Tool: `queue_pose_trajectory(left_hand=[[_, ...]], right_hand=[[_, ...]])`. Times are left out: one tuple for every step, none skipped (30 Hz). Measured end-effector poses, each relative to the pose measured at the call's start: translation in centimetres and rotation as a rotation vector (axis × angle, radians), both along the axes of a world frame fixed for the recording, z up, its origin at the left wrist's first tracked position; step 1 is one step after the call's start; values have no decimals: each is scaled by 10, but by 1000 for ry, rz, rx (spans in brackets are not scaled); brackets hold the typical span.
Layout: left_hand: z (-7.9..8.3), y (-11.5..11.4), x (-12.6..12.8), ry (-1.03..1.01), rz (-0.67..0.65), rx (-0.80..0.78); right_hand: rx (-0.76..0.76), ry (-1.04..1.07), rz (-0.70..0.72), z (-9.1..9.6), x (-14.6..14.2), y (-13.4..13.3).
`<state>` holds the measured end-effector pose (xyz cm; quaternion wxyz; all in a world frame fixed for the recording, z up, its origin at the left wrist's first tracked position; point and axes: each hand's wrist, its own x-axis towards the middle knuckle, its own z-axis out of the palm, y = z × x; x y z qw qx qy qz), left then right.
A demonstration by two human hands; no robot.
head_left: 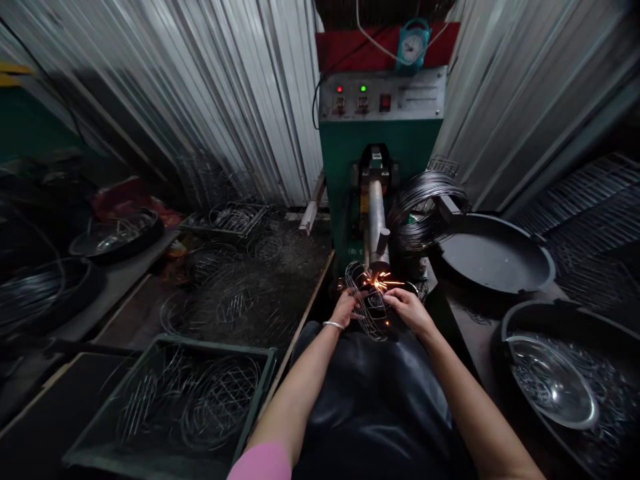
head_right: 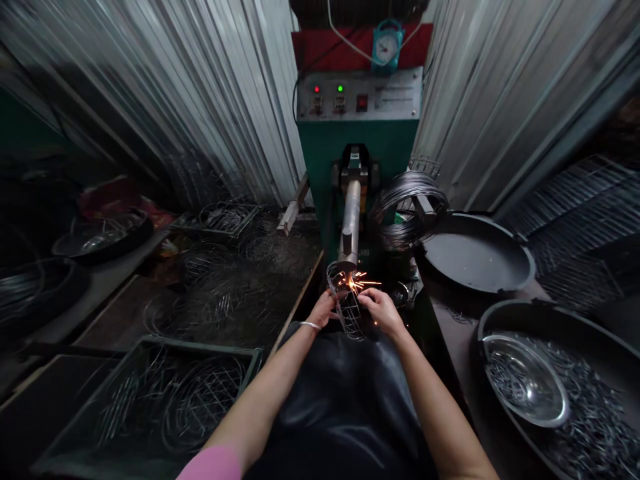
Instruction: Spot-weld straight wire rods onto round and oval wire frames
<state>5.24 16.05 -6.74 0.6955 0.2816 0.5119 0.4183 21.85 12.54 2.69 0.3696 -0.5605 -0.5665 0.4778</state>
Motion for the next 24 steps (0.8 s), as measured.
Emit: queue_pose_trajectory(left_hand=[[0, -1, -1, 12, -3, 2], [0, -3, -2, 18, -6, 19], [-1, -6, -2, 16, -7, 40], [-2, -10, -3, 1, -11, 55], [-2, -14, -3, -20, -16, 63], [-3, -18, -3, -40, -22, 63], [-4, -21, -3, -58, -25, 55], [-4, -24, -2, -73, -26, 43], [-5, -25, -1, -87, -20, 30], [-5, -26, 1, -104, -14, 18], [-5, -26, 2, -122, -9, 7], [-5, -24, 2, -138, -6, -2], [-4, -23, 3, -150, -4, -13], [-4, -21, 3, -154, -5, -25], [-3, -19, 2, -152, -5, -40], [-2, -17, 1, -145, 1, -57], [-1, -15, 0, -137, 7, -77], [0, -13, -1, -134, 13, -96], [1, -11, -1, -135, 17, -115], [2, -10, -2, -137, 20, -130], [2, -8, -1, -139, 22, -143], [3, -7, -1, -139, 20, -156], [3, -6, 0, -139, 11, -168], [2, -6, 1, -139, 2, -182]], right_hand=[[-6, 5, -1, 0, 0, -2], [-11, 10, 3, -1, 2, -6], [-14, 14, 10, -3, 4, -12], [-19, 13, 22, -6, 7, -18], [-27, 12, 32, -9, 10, -26], [-41, 17, 42, -11, 13, -32], [-63, 35, 53, -13, 15, -38], [-91, 65, 58, -15, 17, -42], [-115, 99, 59, -15, 17, -44], [-130, 130, 59, -15, 17, -44], [-132, 150, 55, -14, 16, -43], [-121, 154, 51, -12, 14, -39], [-100, 145, 45, -10, 12, -35], [-74, 131, 35, -8, 10, -30], [-52, 118, 29, -6, 8, -25], [-37, 107, 23, -5, 6, -19], [-27, 100, 17, -4, 3, -15], [-22, 97, 14, -4, 1, -10], [-18, 96, 11, -3, -1, -6], [-15, 96, 11, -3, -3, -3], [-14, 96, 14, -3, -5, 0], [-12, 96, 14, -3, -6, 1], [-13, 97, 16, -3, -7, 2], [-11, 96, 13, -3, -6, 1]])
